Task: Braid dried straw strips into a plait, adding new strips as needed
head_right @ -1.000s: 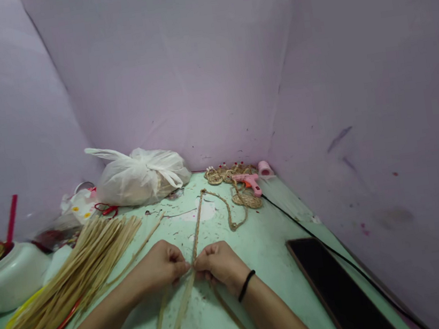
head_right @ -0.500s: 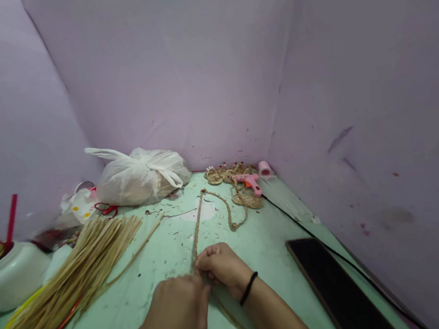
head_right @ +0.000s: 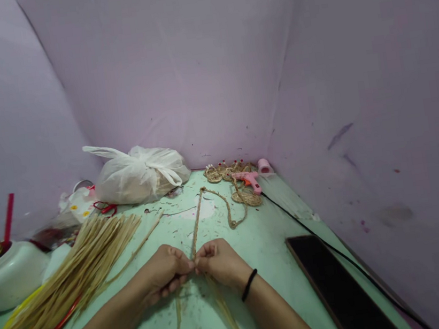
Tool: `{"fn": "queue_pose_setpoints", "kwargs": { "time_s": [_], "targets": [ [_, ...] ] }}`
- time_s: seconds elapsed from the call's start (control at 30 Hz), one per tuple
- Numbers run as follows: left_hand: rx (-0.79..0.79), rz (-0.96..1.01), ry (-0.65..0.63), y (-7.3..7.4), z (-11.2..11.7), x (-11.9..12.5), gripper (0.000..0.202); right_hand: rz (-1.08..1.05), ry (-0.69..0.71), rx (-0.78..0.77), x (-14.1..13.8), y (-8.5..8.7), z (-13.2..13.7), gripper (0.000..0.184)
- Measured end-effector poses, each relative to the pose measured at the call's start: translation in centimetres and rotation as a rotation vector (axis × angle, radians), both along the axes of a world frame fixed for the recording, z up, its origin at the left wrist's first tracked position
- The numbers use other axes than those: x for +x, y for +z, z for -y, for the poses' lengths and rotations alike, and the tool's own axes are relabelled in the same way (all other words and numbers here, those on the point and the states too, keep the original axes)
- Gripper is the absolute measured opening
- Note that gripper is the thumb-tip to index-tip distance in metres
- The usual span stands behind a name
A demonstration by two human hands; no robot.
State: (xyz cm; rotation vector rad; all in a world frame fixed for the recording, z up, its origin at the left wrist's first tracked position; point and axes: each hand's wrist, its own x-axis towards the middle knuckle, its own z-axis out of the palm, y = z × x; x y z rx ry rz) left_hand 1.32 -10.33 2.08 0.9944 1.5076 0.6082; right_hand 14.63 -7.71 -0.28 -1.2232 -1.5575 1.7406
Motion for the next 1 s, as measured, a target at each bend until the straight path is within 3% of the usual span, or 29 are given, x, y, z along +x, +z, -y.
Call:
{"fn": "queue_pose_setpoints", "kwargs": {
  "time_s": [0.13, 0.3, 0.4, 0.57, 0.7, 0.8, 1.0],
  "targets": [
    [0.060, -0.014, 0.017, 0.0, -0.3, -0.1, 0.009, 0.131, -0.005, 0.225, 0.0, -0.6, 0.1, 0.008],
    [0.163, -0.022, 0.037, -0.9, -0.2, 0.3, 0.010, 0.496, -0.050, 0.458, 0.6, 0.1, 0.5, 0.013],
    [0.148, -0.035, 0.048, -1.0, -0.1, 0.6, 0.014, 0.616, -0.065, 0.426, 0.8, 0.8, 0.9, 0.016],
    [0.041, -0.050, 0.025, -0.2, 0.0, 0.7, 0.017, 0.483, 0.043, 0.266, 0.4, 0.9, 1.5, 0.020],
    [-0.038, 0.054, 0.035, 0.0, 0.0, 0.1, 0.012, 0.447, 0.017, 0.339, 0.0, 1.4, 2.0, 0.016],
    [-0.007, 0.127, 0.014, -0.4, -0.1, -0.4, 0.013, 0.469, 0.009, 0.396, -0.2, 2.0, 2.2, 0.015],
    [0.061, 0.163, -0.025, -0.6, -0.1, -0.6, 0.009, 0.436, 0.047, 0.355, 0.1, 2.0, 2.4, 0.014]
  ]
}}
